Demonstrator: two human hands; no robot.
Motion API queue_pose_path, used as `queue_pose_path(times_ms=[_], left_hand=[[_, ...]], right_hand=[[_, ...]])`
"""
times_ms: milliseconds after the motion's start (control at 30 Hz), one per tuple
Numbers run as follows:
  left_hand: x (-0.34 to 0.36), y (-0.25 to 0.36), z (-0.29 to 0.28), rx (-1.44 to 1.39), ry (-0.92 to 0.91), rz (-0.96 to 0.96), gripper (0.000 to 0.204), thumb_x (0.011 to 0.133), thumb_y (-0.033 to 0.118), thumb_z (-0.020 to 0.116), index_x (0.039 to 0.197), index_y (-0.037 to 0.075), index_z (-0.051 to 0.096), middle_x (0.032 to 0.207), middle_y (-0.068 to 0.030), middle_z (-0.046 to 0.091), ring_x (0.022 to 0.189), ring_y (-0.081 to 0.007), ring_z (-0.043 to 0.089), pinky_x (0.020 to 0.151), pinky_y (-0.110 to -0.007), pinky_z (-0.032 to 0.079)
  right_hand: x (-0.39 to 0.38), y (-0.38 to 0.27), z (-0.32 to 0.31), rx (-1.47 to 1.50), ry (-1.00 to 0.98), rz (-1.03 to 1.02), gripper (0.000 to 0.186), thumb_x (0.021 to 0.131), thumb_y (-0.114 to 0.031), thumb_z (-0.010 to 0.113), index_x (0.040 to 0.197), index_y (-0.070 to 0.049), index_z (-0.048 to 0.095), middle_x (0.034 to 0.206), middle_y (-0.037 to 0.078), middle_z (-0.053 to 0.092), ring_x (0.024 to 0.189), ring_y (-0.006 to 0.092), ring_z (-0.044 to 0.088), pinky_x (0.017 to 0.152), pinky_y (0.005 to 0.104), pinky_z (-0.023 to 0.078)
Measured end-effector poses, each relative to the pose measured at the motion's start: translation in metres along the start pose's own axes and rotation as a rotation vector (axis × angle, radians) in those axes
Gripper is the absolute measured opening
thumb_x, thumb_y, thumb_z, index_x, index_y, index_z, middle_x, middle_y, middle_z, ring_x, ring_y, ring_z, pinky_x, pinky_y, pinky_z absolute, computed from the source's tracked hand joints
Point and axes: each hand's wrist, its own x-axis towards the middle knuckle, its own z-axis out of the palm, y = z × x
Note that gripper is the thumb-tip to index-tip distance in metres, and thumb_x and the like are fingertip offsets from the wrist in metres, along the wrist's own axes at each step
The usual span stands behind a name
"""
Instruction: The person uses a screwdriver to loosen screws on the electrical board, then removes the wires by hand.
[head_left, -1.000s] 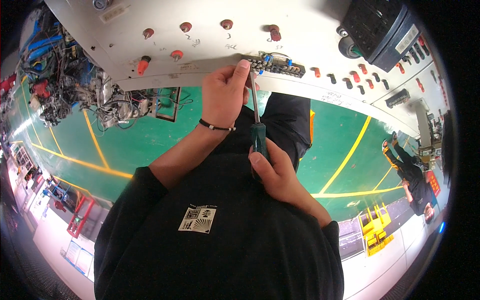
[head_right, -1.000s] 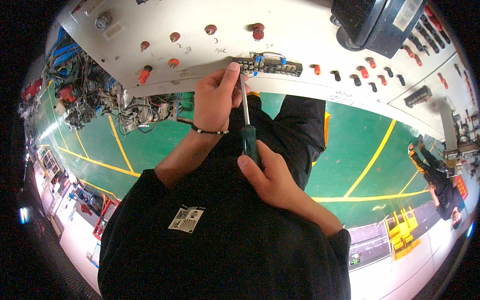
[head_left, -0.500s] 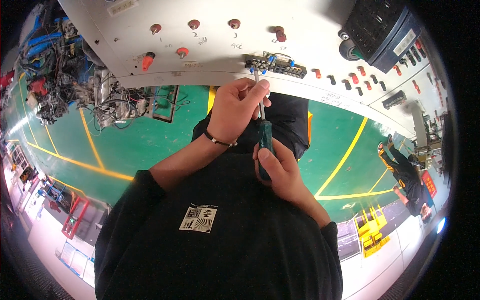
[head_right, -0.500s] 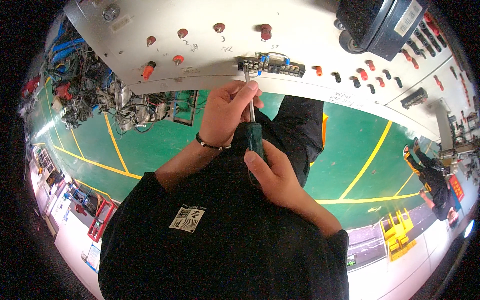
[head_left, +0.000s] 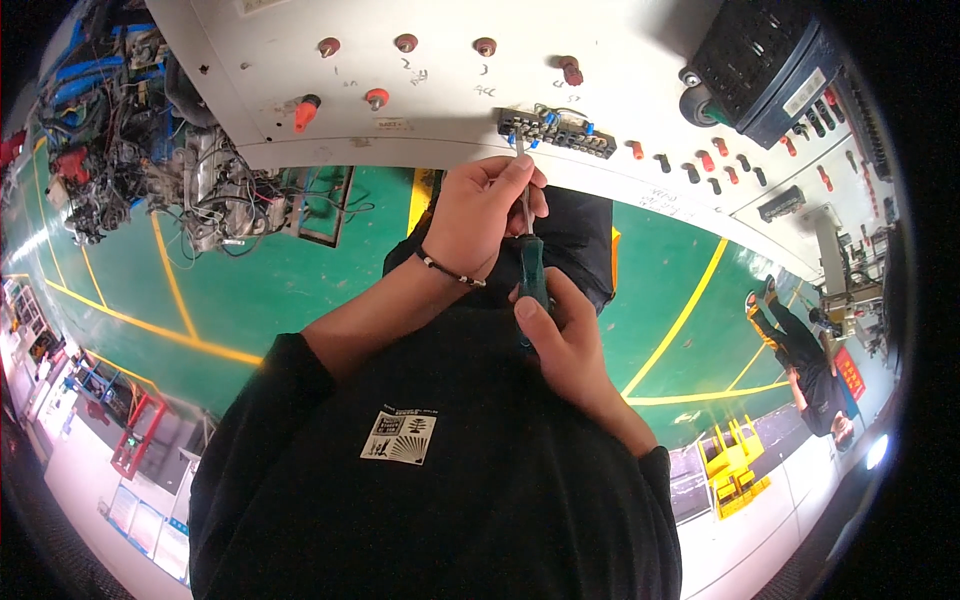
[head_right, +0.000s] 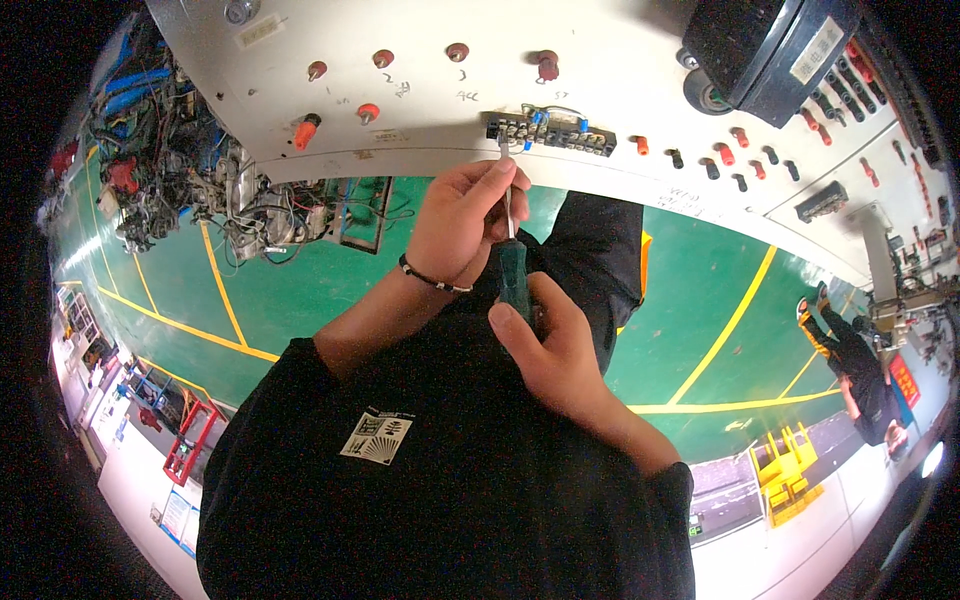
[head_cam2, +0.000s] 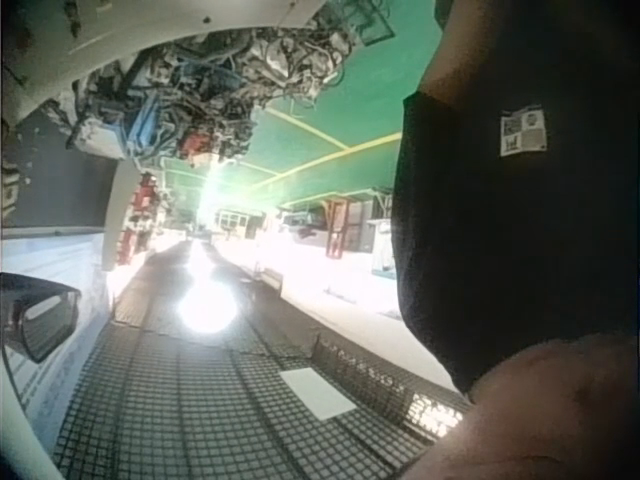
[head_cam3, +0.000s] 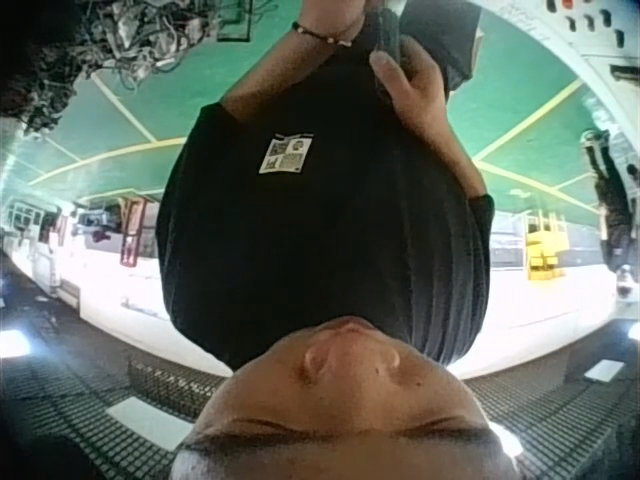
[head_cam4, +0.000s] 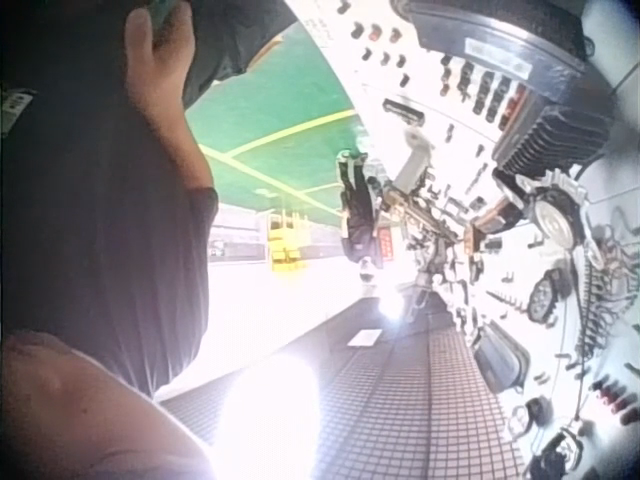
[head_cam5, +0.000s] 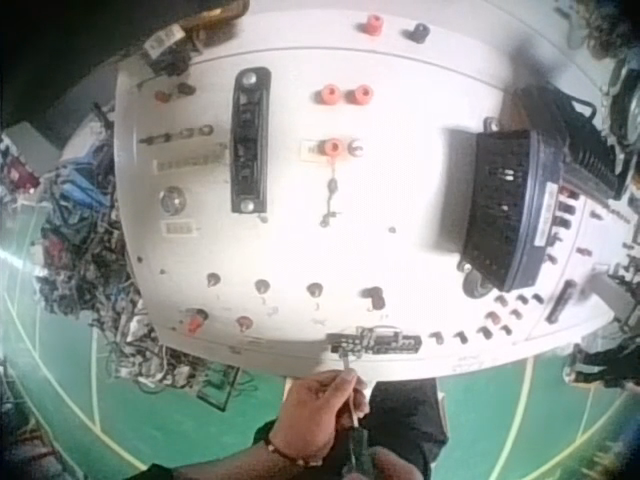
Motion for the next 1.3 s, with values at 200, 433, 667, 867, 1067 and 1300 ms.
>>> queue_pose_path(times_ms=[200,433,667,867,1067,1300], left_hand=[[0.004,-0.010,-0.004,-0.239,-0.164,0.002,0.025,0.102,0.022,0.043,0.094,0.003,0.059,0.070,-0.0030,0.058,0.061,-0.0090,0.051,0.056,-0.021,0.038],[0.004,-0.007,0.002,-0.365,-0.150,-0.064,0.026,0.102,0.022,0.043,0.096,0.003,0.059,0.073,-0.0025,0.060,0.063,-0.0093,0.052,0.061,-0.023,0.043],[0.006,-0.007,0.001,-0.179,-0.123,-0.002,0.025,0.101,0.022,0.046,0.097,0.002,0.060,0.078,-0.0042,0.062,0.065,-0.0083,0.051,0.061,-0.023,0.043],[0.010,-0.012,0.002,-0.393,-0.216,0.000,0.025,0.101,0.023,0.046,0.099,0.002,0.059,0.079,-0.0041,0.062,0.065,-0.0092,0.051,0.060,-0.023,0.042],[0.002,0.001,0.003,-0.113,-0.017,0.011,0.027,0.100,0.022,0.048,0.095,0.000,0.061,0.076,-0.0051,0.063,0.061,-0.0088,0.052,0.057,-0.022,0.042],[0.008,0.003,-0.014,0.599,0.288,0.663,0.009,0.090,0.009,0.061,0.091,0.001,0.064,0.071,-0.0028,0.063,0.057,-0.0048,0.050,0.050,-0.020,0.039]], right_hand=[[-0.011,-0.011,0.008,0.126,0.130,-0.004,0.031,0.090,-0.010,0.061,0.115,0.000,0.045,0.080,0.002,0.055,0.070,0.0068,0.049,0.062,0.0234,0.042],[-0.003,0.004,0.009,-0.317,0.478,-0.455,0.039,0.082,-0.005,0.065,0.118,0.002,0.050,0.089,0.013,0.062,0.071,0.0161,0.058,0.068,0.0312,0.049],[-0.003,-0.006,0.003,-0.710,0.606,-0.653,0.046,0.077,-0.007,0.073,0.119,0.001,0.056,0.089,0.014,0.064,0.073,0.0280,0.064,0.067,0.0324,0.053],[-0.002,-0.004,0.003,-0.597,0.635,-0.696,0.044,0.074,-0.010,0.077,0.113,0.001,0.057,0.084,0.013,0.064,0.067,0.0270,0.065,0.062,0.0310,0.053],[0.004,-0.008,-0.004,-0.714,0.714,-0.791,0.036,0.074,-0.009,0.077,0.103,0.001,0.058,0.079,0.014,0.063,0.060,0.0269,0.064,0.054,0.0315,0.051],[0.008,-0.013,-0.005,-0.698,0.715,-0.805,0.032,0.073,-0.006,0.076,0.101,0.000,0.060,0.075,0.013,0.061,0.057,0.0249,0.062,0.051,0.0311,0.049]])
